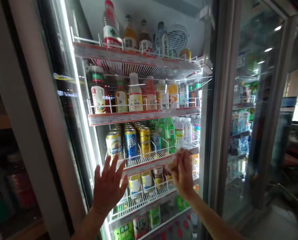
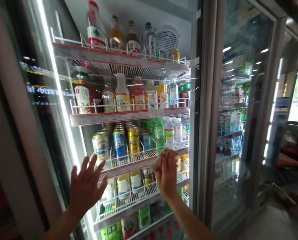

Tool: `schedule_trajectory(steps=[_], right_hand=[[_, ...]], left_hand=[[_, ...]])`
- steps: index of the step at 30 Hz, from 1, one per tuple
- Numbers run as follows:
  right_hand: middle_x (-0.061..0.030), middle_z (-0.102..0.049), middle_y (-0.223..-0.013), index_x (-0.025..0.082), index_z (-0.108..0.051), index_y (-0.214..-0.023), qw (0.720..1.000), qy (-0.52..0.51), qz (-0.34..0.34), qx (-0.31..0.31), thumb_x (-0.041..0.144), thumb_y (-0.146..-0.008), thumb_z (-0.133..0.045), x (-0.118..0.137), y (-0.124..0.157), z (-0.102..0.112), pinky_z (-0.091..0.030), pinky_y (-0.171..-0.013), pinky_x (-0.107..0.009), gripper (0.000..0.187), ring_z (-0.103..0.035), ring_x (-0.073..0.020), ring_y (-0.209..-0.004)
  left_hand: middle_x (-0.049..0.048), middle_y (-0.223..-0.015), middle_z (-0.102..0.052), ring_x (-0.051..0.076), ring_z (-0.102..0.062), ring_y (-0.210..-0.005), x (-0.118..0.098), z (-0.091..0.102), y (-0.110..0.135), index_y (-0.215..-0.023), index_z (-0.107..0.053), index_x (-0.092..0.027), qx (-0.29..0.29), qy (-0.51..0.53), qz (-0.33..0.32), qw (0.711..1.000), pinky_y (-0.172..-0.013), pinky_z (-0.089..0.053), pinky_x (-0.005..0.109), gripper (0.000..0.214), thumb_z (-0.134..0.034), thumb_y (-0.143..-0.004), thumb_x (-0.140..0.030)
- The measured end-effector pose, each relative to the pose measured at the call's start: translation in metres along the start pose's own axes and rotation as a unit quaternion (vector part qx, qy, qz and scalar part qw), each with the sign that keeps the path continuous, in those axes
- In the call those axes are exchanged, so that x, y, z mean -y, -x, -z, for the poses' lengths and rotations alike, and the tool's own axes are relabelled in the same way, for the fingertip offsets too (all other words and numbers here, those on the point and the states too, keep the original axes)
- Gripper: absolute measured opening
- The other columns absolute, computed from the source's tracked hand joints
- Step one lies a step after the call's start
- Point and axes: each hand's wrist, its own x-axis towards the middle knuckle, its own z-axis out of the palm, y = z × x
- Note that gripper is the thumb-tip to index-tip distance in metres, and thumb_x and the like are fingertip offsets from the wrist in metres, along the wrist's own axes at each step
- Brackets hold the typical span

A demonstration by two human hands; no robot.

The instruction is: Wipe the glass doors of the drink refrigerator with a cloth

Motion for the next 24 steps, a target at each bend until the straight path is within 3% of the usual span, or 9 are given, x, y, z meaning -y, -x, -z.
schedule_trajectory(steps=[3, 5, 9, 11, 13, 15, 19, 21, 24], right_hand=[[-0.0088, -0.016, -0.156, 0.025, -0.027, -0.145, 0.991, -0.019, 0.117, 0.058, 0.022, -0.082, -0.048, 0.034, 0.030, -0.007, -0.035, -0.106, -0.058, 0.066, -0.022, -0.0323, -0.141], [-0.0112, -0.019, -0.155, 0.022, -0.030, -0.144, 0.989, -0.007, 0.133, 0.067, 0.023, -0.082, -0.048, 0.015, 0.036, -0.005, -0.036, -0.105, -0.059, 0.065, -0.024, -0.0331, -0.140], [-0.0153, -0.022, -0.153, 0.020, -0.018, -0.148, 0.995, 0.067, -0.060, -0.040, 0.023, -0.087, -0.042, -0.081, 0.013, 0.009, -0.035, -0.106, -0.058, 0.065, -0.025, -0.0327, -0.140], [-0.0160, -0.019, -0.153, 0.019, -0.010, -0.149, 0.986, 0.080, -0.124, -0.083, 0.021, -0.090, -0.032, -0.106, 0.000, 0.011, -0.032, -0.108, -0.058, 0.063, -0.021, -0.0326, -0.141], [-0.0158, -0.013, -0.155, 0.018, -0.004, -0.150, 0.985, 0.077, -0.126, -0.093, 0.019, -0.091, -0.028, -0.095, 0.000, 0.007, -0.032, -0.108, -0.058, 0.063, -0.016, -0.0326, -0.142], [-0.0130, -0.011, -0.156, 0.020, -0.008, -0.150, 0.992, 0.061, -0.087, -0.068, 0.021, -0.090, -0.033, -0.055, 0.013, 0.002, -0.036, -0.107, -0.056, 0.065, -0.016, -0.0322, -0.142], [-0.0050, -0.029, -0.152, 0.029, -0.036, -0.141, 0.995, 0.009, 0.087, 0.038, 0.026, -0.086, -0.044, 0.008, 0.041, -0.001, -0.043, -0.103, -0.052, 0.056, -0.031, -0.0297, -0.138], [-0.0056, -0.031, -0.151, 0.030, -0.036, -0.141, 0.993, 0.013, 0.115, 0.026, 0.028, -0.087, -0.045, -0.004, 0.029, 0.003, -0.043, -0.102, -0.052, 0.055, -0.034, -0.0288, -0.136], [-0.0102, -0.018, -0.155, 0.025, -0.014, -0.149, 0.995, 0.040, 0.016, -0.085, 0.023, -0.091, -0.036, -0.046, -0.022, 0.007, -0.037, -0.104, -0.060, 0.062, -0.023, -0.0298, -0.141]], left_hand=[[0.0008, -0.151, -0.025, 0.021, -0.021, -0.141, 0.002, 0.001, 0.000, -0.144, -0.027, -0.030, 0.005, 0.007, 0.000, 1.000, -0.118, -0.009, 0.043, 0.065, -0.056, -0.085, -0.031], [0.0001, -0.151, -0.025, 0.020, -0.020, -0.142, 0.003, 0.002, 0.001, -0.144, -0.027, -0.031, 0.007, 0.013, -0.002, 1.000, -0.118, -0.009, 0.042, 0.065, -0.055, -0.085, -0.032], [-0.0001, -0.151, -0.025, 0.020, -0.020, -0.142, 0.003, 0.003, 0.001, -0.144, -0.027, -0.031, 0.015, 0.021, 0.000, 1.000, -0.118, -0.008, 0.042, 0.064, -0.054, -0.086, -0.033], [-0.0001, -0.151, -0.026, 0.020, -0.020, -0.142, 0.003, 0.003, 0.001, -0.144, -0.027, -0.030, 0.012, 0.022, -0.001, 1.000, -0.117, -0.008, 0.042, 0.063, -0.054, -0.086, -0.033], [-0.0001, -0.151, -0.026, 0.020, -0.020, -0.142, 0.003, 0.002, 0.001, -0.143, -0.028, -0.030, 0.003, 0.020, -0.001, 1.000, -0.117, -0.008, 0.042, 0.062, -0.053, -0.086, -0.032], [-0.0002, -0.151, -0.025, 0.020, -0.020, -0.142, 0.002, 0.001, 0.001, -0.143, -0.029, -0.030, -0.001, 0.022, -0.002, 1.000, -0.117, -0.008, 0.042, 0.061, -0.052, -0.086, -0.032], [-0.0021, -0.151, -0.027, 0.019, -0.021, -0.141, 0.002, 0.002, 0.000, -0.143, -0.030, -0.032, -0.004, 0.032, 0.006, 0.999, -0.117, -0.009, 0.041, 0.060, -0.052, -0.087, -0.032], [-0.0023, -0.151, -0.026, 0.018, -0.021, -0.142, 0.002, 0.002, 0.000, -0.143, -0.029, -0.032, -0.005, 0.034, 0.003, 0.999, -0.117, -0.008, 0.041, 0.061, -0.052, -0.086, -0.031], [-0.0013, -0.151, -0.027, 0.018, -0.021, -0.142, 0.002, 0.002, 0.001, -0.143, -0.029, -0.032, -0.008, 0.033, -0.005, 0.999, -0.118, -0.008, 0.040, 0.062, -0.053, -0.086, -0.031]])
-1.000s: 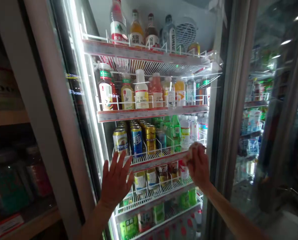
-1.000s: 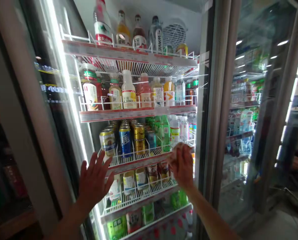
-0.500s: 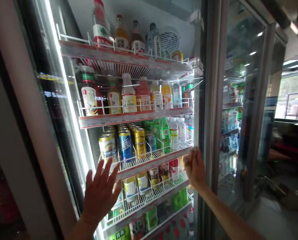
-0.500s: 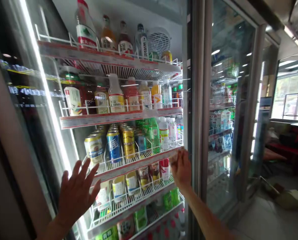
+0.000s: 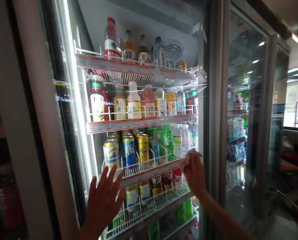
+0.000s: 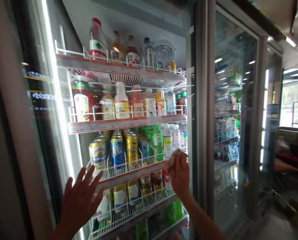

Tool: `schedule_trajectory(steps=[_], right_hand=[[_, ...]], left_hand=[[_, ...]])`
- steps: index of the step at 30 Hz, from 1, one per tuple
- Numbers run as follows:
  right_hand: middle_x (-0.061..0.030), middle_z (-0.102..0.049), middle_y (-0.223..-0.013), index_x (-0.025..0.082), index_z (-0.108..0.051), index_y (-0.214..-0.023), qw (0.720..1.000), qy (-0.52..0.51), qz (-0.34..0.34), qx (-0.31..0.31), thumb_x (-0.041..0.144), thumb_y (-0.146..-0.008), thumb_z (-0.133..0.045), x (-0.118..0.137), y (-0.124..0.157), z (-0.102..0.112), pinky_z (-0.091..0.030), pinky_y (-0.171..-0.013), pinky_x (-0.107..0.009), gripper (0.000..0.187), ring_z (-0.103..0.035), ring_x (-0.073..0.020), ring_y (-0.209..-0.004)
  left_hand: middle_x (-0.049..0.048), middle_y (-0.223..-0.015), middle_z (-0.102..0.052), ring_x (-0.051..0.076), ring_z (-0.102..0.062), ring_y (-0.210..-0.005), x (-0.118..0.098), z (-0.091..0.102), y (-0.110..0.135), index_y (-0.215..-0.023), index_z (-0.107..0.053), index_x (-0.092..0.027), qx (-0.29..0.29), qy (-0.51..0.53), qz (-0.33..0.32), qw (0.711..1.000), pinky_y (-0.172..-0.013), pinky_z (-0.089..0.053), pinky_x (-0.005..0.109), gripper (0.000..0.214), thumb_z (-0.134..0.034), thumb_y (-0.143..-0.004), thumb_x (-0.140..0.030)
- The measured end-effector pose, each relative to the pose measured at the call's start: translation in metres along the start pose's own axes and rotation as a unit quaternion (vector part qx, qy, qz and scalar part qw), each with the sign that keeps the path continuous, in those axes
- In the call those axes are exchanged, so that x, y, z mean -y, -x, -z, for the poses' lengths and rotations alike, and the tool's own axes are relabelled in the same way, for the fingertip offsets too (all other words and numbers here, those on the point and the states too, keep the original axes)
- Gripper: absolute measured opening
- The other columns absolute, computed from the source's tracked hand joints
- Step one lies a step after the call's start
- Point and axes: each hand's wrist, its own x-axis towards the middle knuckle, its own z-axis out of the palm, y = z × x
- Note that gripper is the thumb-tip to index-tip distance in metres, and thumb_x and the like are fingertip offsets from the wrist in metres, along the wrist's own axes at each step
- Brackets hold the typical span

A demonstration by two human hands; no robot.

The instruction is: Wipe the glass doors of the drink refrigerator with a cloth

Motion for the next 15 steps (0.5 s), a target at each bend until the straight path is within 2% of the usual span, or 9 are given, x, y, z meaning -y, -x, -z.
schedule_trajectory(steps=[2, 4, 7, 9, 10, 12, 15], right_hand=[[-0.0112, -0.006, -0.157, 0.023, -0.004, -0.150, 0.997, 0.006, -0.054, -0.045, 0.019, -0.092, -0.032, -0.008, -0.035, -0.010, -0.030, -0.106, -0.064, 0.064, -0.012, -0.0310, -0.144], [-0.0093, -0.002, -0.157, 0.024, -0.005, -0.150, 0.998, -0.013, -0.043, -0.034, 0.021, -0.092, -0.033, 0.013, -0.054, -0.017, -0.028, -0.108, -0.063, 0.064, -0.009, -0.0319, -0.144], [-0.0052, -0.011, -0.157, 0.029, -0.015, -0.149, 0.994, -0.057, 0.079, 0.054, 0.029, -0.090, -0.039, 0.057, -0.046, -0.017, -0.031, -0.108, -0.058, 0.063, -0.015, -0.0321, -0.143], [-0.0050, -0.016, -0.156, 0.030, -0.017, -0.148, 0.986, -0.062, 0.132, 0.079, 0.030, -0.089, -0.041, 0.061, -0.032, -0.013, -0.033, -0.107, -0.057, 0.064, -0.018, -0.0313, -0.142], [-0.0056, -0.016, -0.156, 0.029, -0.017, -0.148, 0.989, -0.048, 0.121, 0.065, 0.029, -0.089, -0.040, 0.051, -0.028, -0.012, -0.034, -0.107, -0.056, 0.064, -0.019, -0.0304, -0.142], [-0.0086, -0.014, -0.156, 0.025, -0.013, -0.149, 0.999, -0.003, 0.051, 0.006, 0.027, -0.091, -0.036, 0.012, -0.033, -0.012, -0.035, -0.106, -0.056, 0.063, -0.019, -0.0292, -0.142], [-0.0114, -0.015, -0.155, 0.021, -0.011, -0.149, 0.998, 0.046, -0.006, -0.043, 0.030, -0.093, -0.028, -0.063, -0.083, -0.016, -0.034, -0.107, -0.057, 0.059, -0.018, -0.0283, -0.142]], left_hand=[[-0.0003, -0.151, -0.029, 0.019, -0.021, -0.141, 0.000, 0.000, 0.001, -0.143, -0.029, -0.032, 0.001, -0.006, 0.001, 1.000, -0.118, -0.009, 0.039, 0.062, -0.053, -0.086, -0.032], [0.0007, -0.150, -0.031, 0.019, -0.022, -0.141, 0.000, -0.001, 0.001, -0.143, -0.030, -0.031, 0.001, -0.012, 0.004, 1.000, -0.118, -0.009, 0.040, 0.062, -0.053, -0.086, -0.032], [0.0003, -0.150, -0.030, 0.019, -0.021, -0.142, 0.000, 0.000, 0.002, -0.143, -0.030, -0.030, 0.004, -0.003, 0.005, 1.000, -0.118, -0.009, 0.040, 0.062, -0.054, -0.086, -0.031], [-0.0005, -0.150, -0.029, 0.019, -0.021, -0.142, 0.000, 0.000, 0.002, -0.143, -0.030, -0.031, 0.004, 0.000, 0.006, 1.000, -0.118, -0.009, 0.039, 0.062, -0.054, -0.085, -0.029], [-0.0006, -0.150, -0.030, 0.018, -0.021, -0.142, 0.000, 0.001, 0.002, -0.143, -0.030, -0.030, 0.004, 0.001, 0.007, 1.000, -0.118, -0.009, 0.040, 0.062, -0.053, -0.085, -0.029], [-0.0008, -0.149, -0.031, 0.018, -0.022, -0.141, 0.001, 0.001, 0.003, -0.142, -0.031, -0.030, 0.001, 0.005, 0.007, 1.000, -0.118, -0.010, 0.040, 0.061, -0.053, -0.086, -0.030], [-0.0022, -0.148, -0.032, 0.018, -0.023, -0.141, 0.002, -0.001, 0.005, -0.142, -0.033, -0.031, -0.004, 0.016, 0.011, 1.000, -0.118, -0.009, 0.039, 0.060, -0.053, -0.085, -0.034]])
